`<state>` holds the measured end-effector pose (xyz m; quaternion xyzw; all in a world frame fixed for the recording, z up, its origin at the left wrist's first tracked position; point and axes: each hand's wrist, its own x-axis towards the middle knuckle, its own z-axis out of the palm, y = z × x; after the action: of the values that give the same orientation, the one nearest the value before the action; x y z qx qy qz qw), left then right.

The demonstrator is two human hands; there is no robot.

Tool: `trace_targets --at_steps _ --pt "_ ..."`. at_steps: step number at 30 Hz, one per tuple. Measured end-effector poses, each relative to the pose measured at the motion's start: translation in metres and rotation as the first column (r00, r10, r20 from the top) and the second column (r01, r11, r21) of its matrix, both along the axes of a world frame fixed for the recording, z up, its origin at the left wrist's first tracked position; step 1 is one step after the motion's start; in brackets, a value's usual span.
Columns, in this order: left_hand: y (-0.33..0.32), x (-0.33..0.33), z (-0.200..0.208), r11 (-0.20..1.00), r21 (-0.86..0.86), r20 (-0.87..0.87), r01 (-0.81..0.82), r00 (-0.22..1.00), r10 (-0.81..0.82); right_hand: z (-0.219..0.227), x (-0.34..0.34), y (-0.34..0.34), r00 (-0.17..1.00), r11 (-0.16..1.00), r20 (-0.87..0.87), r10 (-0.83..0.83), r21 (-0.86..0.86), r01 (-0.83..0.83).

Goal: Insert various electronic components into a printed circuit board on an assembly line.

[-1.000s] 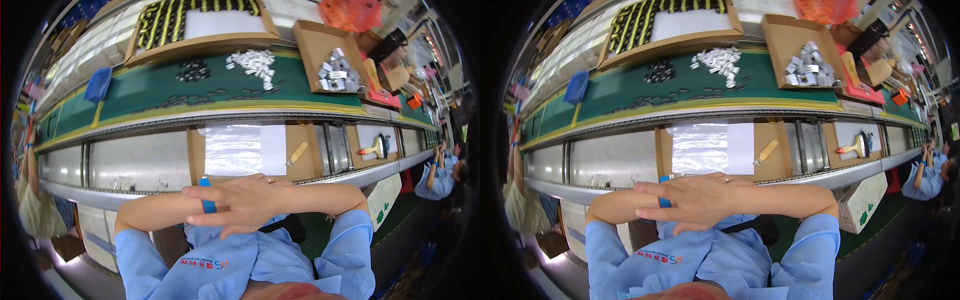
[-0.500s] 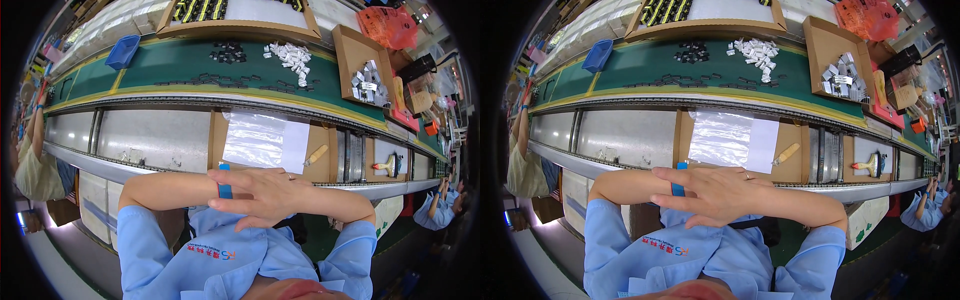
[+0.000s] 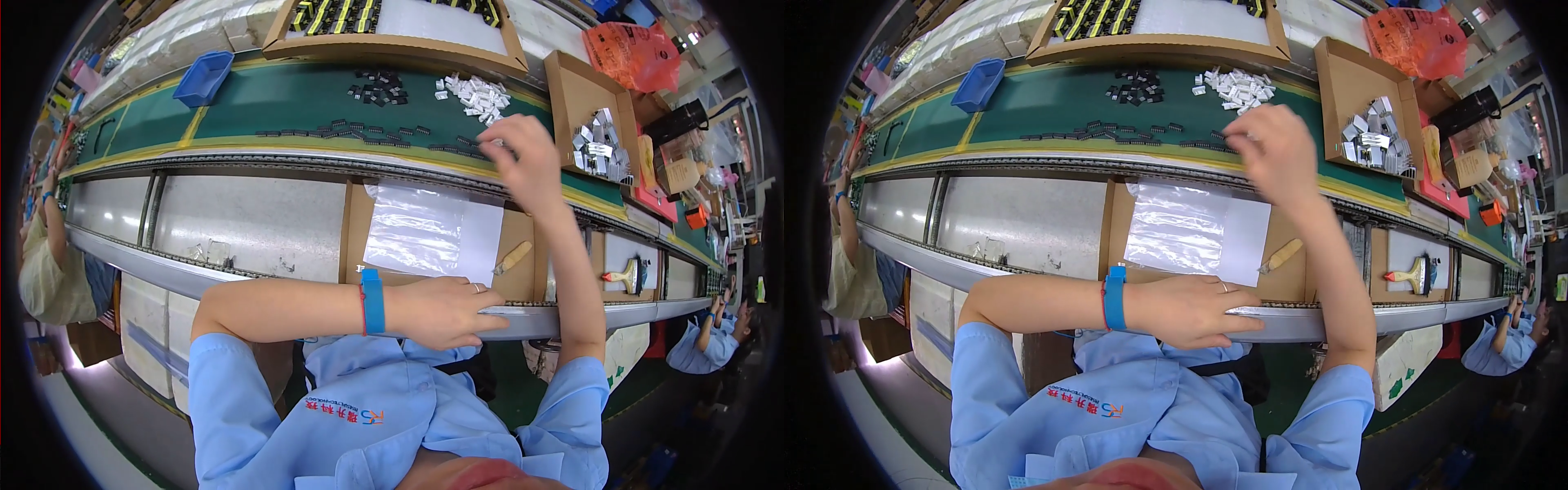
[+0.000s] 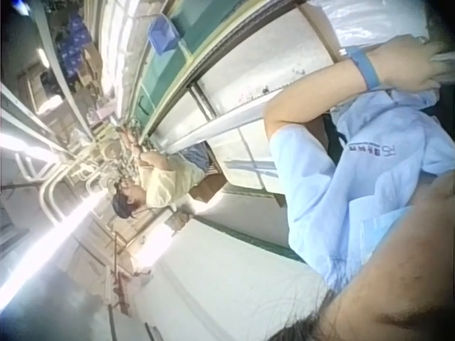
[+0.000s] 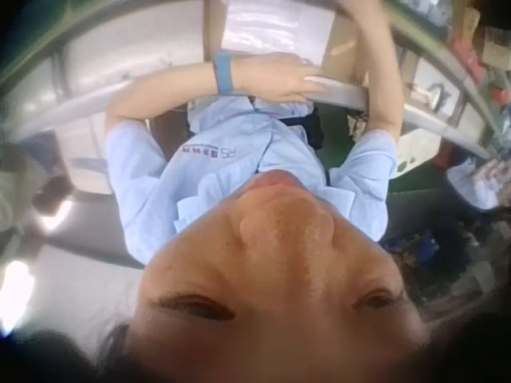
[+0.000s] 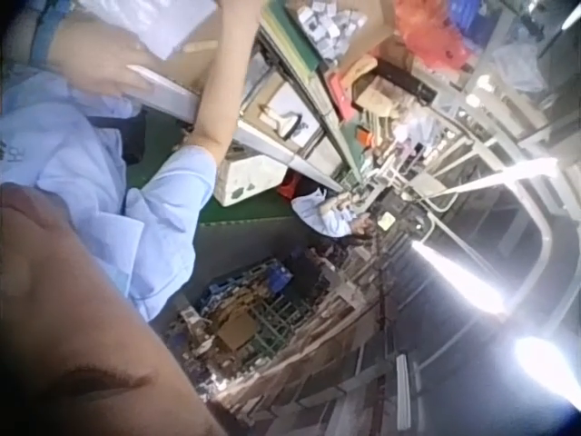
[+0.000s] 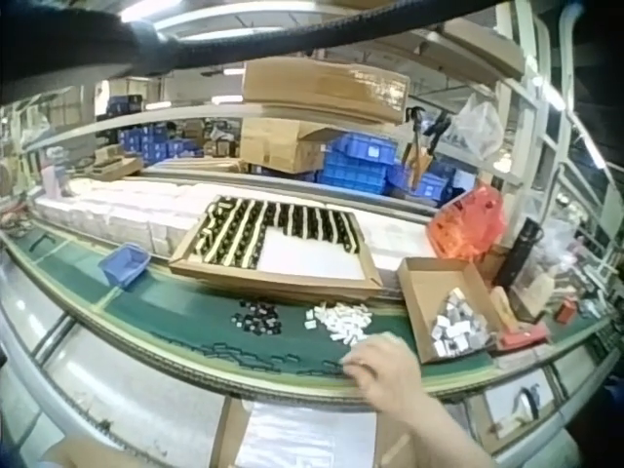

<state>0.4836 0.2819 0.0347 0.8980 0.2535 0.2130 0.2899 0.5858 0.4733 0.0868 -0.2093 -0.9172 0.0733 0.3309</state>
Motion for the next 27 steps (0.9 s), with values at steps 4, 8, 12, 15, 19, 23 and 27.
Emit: trace_targets --at_steps 4,8,12,15,19,23,27 --pt "0.000 -0.002 -0.007 0.999 0.032 0.046 -0.020 0.999 0.019 0.003 0.011 0.043 0.969 0.953 0.222 -0.110 -0.252 0.166" --pt "-0.001 -0.001 -0.011 0.999 0.042 0.039 -0.027 0.999 0.025 0.006 0.008 0.047 0.930 0.928 0.336 -0.149 -0.277 0.248" --pt "0.001 0.000 -0.013 0.997 0.062 0.060 -0.044 0.997 0.041 -0.001 0.002 0.060 0.921 0.942 0.367 -0.126 -0.245 0.227" --pt "0.002 0.001 -0.013 0.998 0.049 0.055 -0.039 0.998 0.036 -0.011 -0.002 0.068 0.911 0.971 0.382 -0.155 -0.112 0.212" --pt "0.001 0.001 -0.012 0.996 0.073 0.044 -0.048 0.998 0.044 -0.030 -0.010 0.075 0.927 0.960 0.259 -0.272 0.135 0.244" --pt "-0.002 0.001 -0.013 0.995 0.079 0.066 -0.064 0.996 0.059 -0.031 -0.008 0.072 0.920 0.944 0.216 -0.327 0.046 0.325" --pt "-0.003 0.000 -0.013 0.997 0.052 0.063 -0.065 0.996 0.062 -0.028 -0.012 0.062 0.965 0.983 0.187 -0.182 0.034 0.179"
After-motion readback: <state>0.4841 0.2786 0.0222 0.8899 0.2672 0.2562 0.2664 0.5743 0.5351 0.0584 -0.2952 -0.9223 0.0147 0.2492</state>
